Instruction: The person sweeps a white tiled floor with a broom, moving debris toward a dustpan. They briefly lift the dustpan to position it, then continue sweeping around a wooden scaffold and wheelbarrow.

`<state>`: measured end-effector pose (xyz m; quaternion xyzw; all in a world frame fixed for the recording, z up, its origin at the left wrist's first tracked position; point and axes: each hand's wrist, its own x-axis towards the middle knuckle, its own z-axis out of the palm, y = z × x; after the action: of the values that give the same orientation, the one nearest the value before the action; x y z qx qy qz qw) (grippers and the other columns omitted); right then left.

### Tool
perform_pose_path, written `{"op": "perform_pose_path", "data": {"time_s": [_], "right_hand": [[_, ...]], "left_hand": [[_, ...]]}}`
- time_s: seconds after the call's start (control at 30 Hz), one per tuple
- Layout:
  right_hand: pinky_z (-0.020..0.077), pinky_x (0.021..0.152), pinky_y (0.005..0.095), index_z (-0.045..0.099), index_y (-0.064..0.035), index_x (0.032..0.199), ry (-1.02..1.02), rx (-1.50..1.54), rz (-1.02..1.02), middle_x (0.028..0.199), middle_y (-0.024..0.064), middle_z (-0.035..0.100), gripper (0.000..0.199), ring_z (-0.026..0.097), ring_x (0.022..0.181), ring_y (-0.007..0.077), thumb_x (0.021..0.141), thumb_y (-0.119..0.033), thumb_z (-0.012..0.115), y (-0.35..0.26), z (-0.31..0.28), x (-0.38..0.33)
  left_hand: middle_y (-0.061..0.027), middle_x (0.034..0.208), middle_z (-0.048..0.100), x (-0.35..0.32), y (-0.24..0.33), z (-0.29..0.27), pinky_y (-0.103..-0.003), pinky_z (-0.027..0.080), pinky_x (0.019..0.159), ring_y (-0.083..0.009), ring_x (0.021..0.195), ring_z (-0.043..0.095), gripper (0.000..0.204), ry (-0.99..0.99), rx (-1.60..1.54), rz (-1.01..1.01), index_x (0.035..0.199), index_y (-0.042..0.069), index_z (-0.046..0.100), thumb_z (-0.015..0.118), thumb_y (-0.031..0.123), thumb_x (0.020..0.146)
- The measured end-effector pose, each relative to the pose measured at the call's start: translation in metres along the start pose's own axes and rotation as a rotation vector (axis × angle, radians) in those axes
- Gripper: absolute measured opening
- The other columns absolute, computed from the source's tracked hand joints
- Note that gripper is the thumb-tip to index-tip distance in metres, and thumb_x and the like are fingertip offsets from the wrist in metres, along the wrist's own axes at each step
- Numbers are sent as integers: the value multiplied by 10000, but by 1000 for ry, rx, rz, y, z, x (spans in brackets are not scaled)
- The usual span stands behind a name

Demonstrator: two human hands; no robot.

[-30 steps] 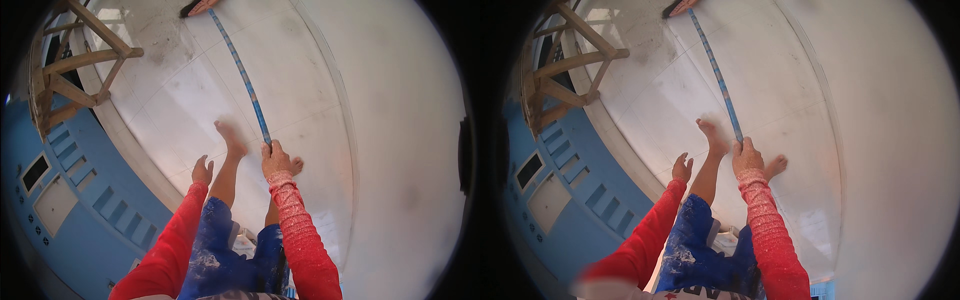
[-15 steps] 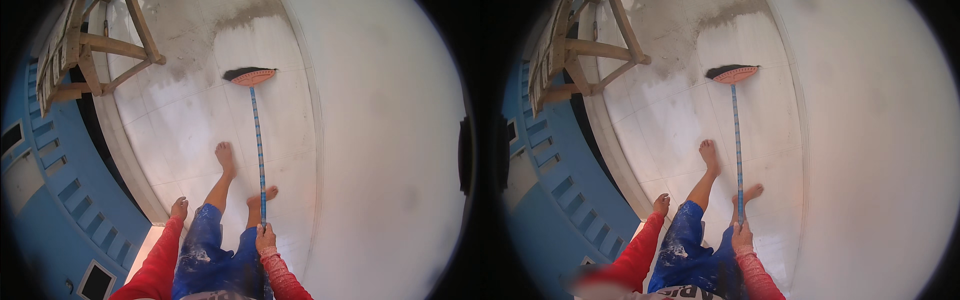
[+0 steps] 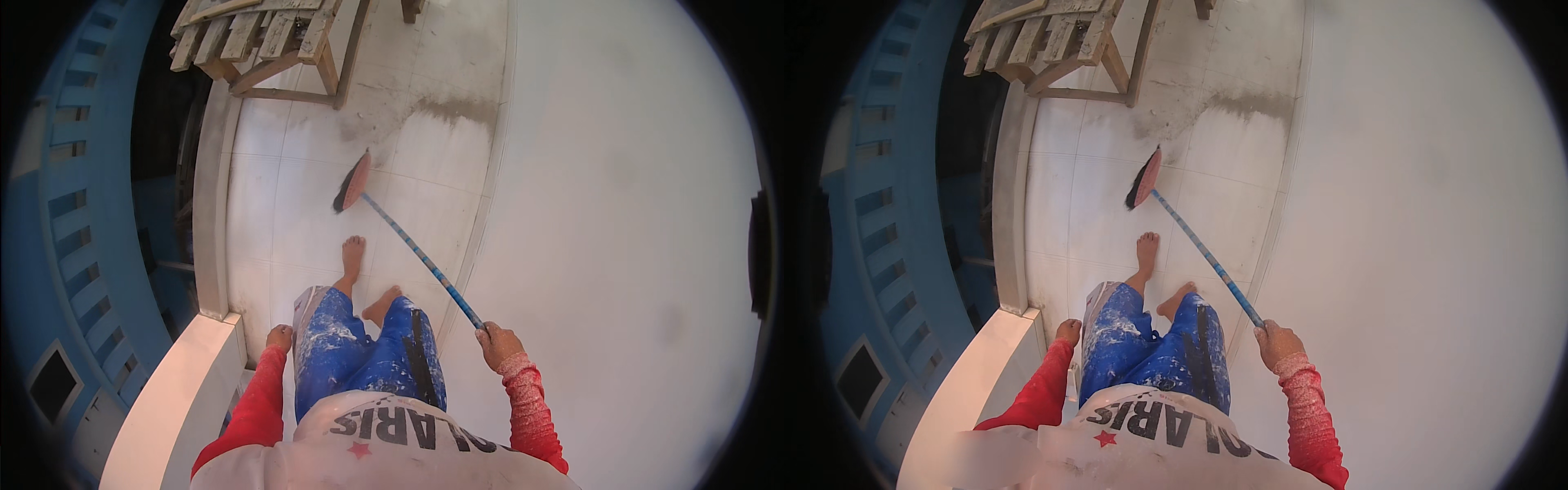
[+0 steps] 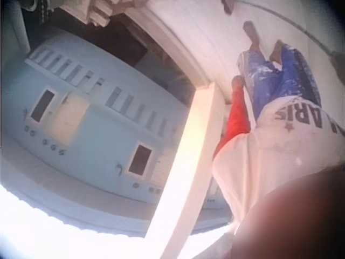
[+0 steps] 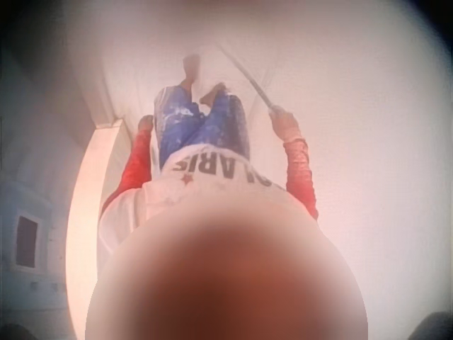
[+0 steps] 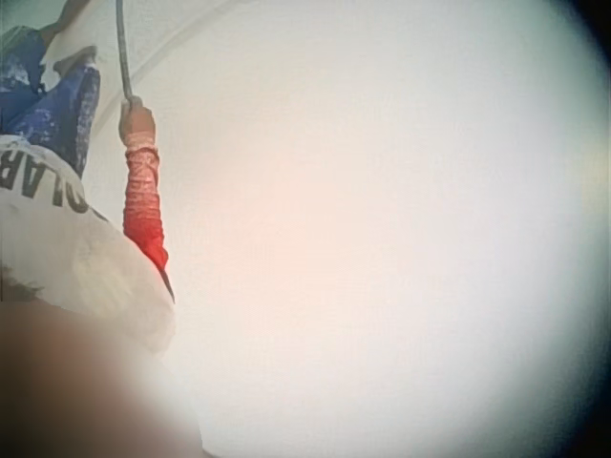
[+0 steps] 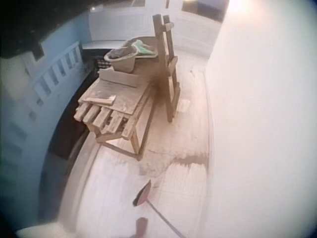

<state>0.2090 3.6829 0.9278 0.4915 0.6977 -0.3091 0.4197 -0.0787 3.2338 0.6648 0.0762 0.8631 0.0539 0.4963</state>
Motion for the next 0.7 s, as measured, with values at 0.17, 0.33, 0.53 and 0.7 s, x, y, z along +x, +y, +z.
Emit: {"op": "perform_pose_path", "data": {"time_s": [0.17,0.33,0.53,0.7], "right_hand": [[514,831,493,584,-64,1157,-183,-399,-341,1026,194,678,361,656,948,380,972,-352,472,-85,-27,53],[535,873,447,629,-87,1200,-180,-600,-542,1150,168,666,321,653,1059,327,949,-201,465,-203,16,147],[518,888,451,655,-147,1155,-46,-655,-298,1112,134,683,357,650,1038,341,950,-395,498,-123,-149,231],[513,882,453,658,-161,1163,124,-728,-87,1087,124,686,339,642,1034,321,953,-380,505,-100,-382,172]], "left_hand": [[-219,1075,672,-4,19,23,-423,481,917,-374,1024,631,412,-77,-153,-1,1025,-5,699,540,344,877],[-213,1021,687,-30,69,0,-403,501,870,-343,964,658,389,179,-434,-25,1060,0,677,549,332,903],[-190,1061,686,-117,124,-8,-400,497,891,-335,994,654,393,275,-577,-288,1084,34,681,547,358,907],[-181,1104,675,-224,155,-11,-429,480,926,-343,1038,635,416,38,-294,-414,1077,45,687,518,383,901]]}}
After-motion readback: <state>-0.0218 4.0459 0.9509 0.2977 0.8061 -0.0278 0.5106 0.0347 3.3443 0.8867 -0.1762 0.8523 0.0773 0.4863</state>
